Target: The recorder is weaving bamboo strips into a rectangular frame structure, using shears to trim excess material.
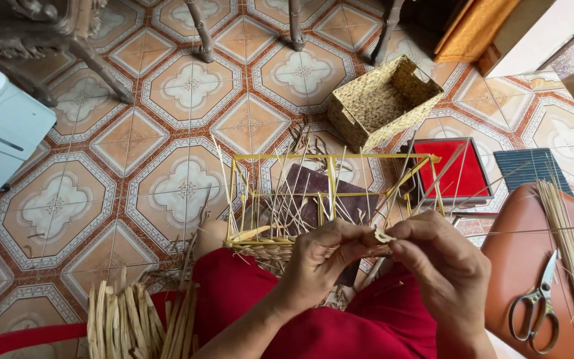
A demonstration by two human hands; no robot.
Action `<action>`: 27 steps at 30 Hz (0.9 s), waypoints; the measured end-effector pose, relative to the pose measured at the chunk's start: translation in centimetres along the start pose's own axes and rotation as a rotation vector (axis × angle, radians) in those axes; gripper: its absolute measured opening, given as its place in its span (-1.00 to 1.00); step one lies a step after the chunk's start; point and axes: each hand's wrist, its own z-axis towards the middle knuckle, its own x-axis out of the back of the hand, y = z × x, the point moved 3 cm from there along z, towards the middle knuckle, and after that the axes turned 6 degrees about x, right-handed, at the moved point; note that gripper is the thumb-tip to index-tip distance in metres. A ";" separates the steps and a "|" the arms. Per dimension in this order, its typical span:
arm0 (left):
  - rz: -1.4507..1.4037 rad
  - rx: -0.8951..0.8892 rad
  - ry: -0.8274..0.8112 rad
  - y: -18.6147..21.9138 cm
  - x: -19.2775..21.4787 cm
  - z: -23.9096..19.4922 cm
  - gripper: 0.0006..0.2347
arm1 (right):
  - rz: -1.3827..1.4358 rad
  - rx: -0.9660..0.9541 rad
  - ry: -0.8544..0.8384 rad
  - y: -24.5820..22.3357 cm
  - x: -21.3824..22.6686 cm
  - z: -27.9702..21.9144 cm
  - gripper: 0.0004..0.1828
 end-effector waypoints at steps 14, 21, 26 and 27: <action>0.632 -0.349 0.398 4.7 -2.2 -1.2 -0.78 | -0.128 0.072 0.121 1.3 -1.2 -2.3 -0.89; 0.559 -0.318 0.404 3.9 -2.1 -1.3 -0.85 | 0.056 -0.014 0.166 2.3 -1.7 -3.1 -0.93; 0.721 -0.407 0.440 3.4 -2.4 -1.2 -0.86 | 0.005 -0.004 0.170 3.2 -2.5 -4.2 -0.95; 0.722 -0.408 0.440 3.3 -2.4 -1.2 -0.86 | 0.006 -0.003 0.170 3.5 -2.6 -4.4 -0.95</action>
